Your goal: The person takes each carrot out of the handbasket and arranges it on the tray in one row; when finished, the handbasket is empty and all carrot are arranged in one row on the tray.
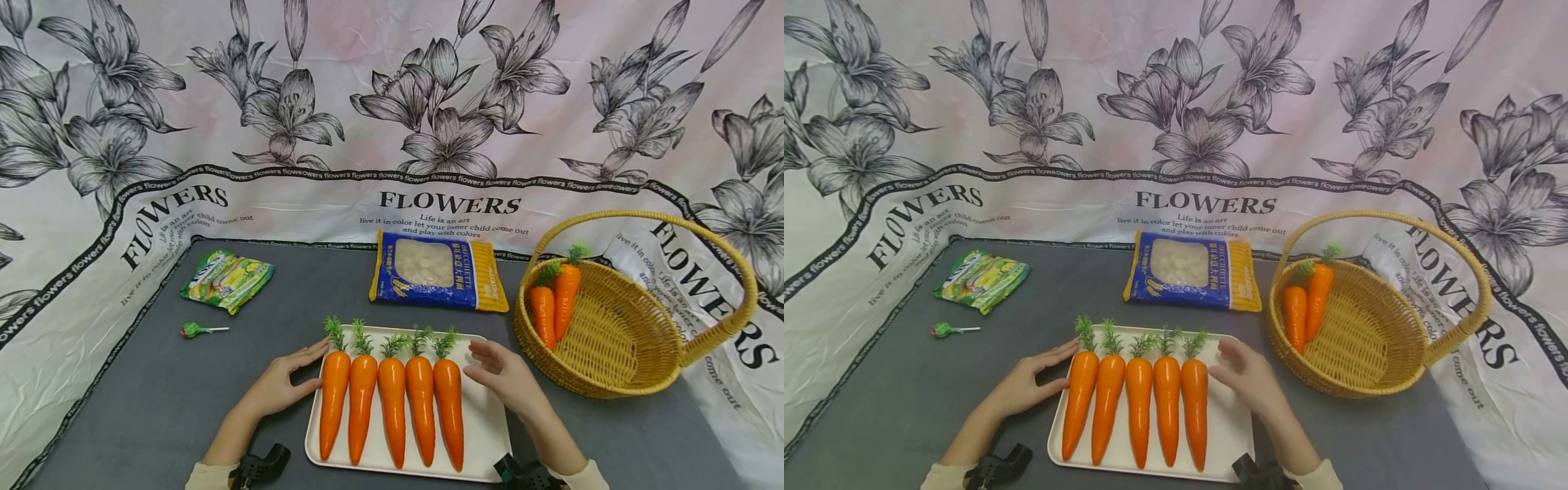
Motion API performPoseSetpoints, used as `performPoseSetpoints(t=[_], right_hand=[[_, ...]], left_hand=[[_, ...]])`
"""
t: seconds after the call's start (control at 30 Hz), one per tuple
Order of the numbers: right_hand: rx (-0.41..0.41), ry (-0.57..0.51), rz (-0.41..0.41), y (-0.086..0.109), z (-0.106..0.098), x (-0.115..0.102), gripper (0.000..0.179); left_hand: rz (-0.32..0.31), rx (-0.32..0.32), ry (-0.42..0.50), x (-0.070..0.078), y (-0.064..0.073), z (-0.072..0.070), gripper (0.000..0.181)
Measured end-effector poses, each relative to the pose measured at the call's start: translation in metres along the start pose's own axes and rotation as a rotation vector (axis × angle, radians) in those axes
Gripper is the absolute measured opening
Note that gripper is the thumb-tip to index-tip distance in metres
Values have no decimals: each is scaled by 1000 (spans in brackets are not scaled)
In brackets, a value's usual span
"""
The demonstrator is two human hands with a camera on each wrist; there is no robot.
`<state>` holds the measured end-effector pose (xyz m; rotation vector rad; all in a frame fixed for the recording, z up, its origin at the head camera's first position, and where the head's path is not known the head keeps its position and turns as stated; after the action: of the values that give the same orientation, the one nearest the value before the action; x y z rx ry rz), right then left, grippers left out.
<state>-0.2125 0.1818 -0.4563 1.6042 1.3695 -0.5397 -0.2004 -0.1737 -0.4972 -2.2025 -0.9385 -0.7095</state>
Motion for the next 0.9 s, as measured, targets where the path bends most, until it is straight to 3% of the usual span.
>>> performPoseSetpoints(t=[0.4, 0.63, 0.9], right_hand=[[73, -83, -75, 12, -32, -12, 54], [138, -161, -168, 24, -63, -17, 53], [245, -219, -202, 31, -106, -11, 46]], left_hand=[[-19, -5, -1, 0, 4, -3, 53], [-15, -5, 8, 2, 2, -3, 54], [-18, -16, 5, 2, 1, -2, 54]])
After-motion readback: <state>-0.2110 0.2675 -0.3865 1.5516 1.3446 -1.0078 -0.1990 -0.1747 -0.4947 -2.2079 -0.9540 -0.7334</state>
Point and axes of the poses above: each hand's wrist, its own y-axis away from the middle knuckle, its own z-axis out of the palm, x = y × z, the point moved 8 cm from there along -y, towards the middle knuckle, and after that the axes turned 14 degrees about z, right-handed, at the moved point
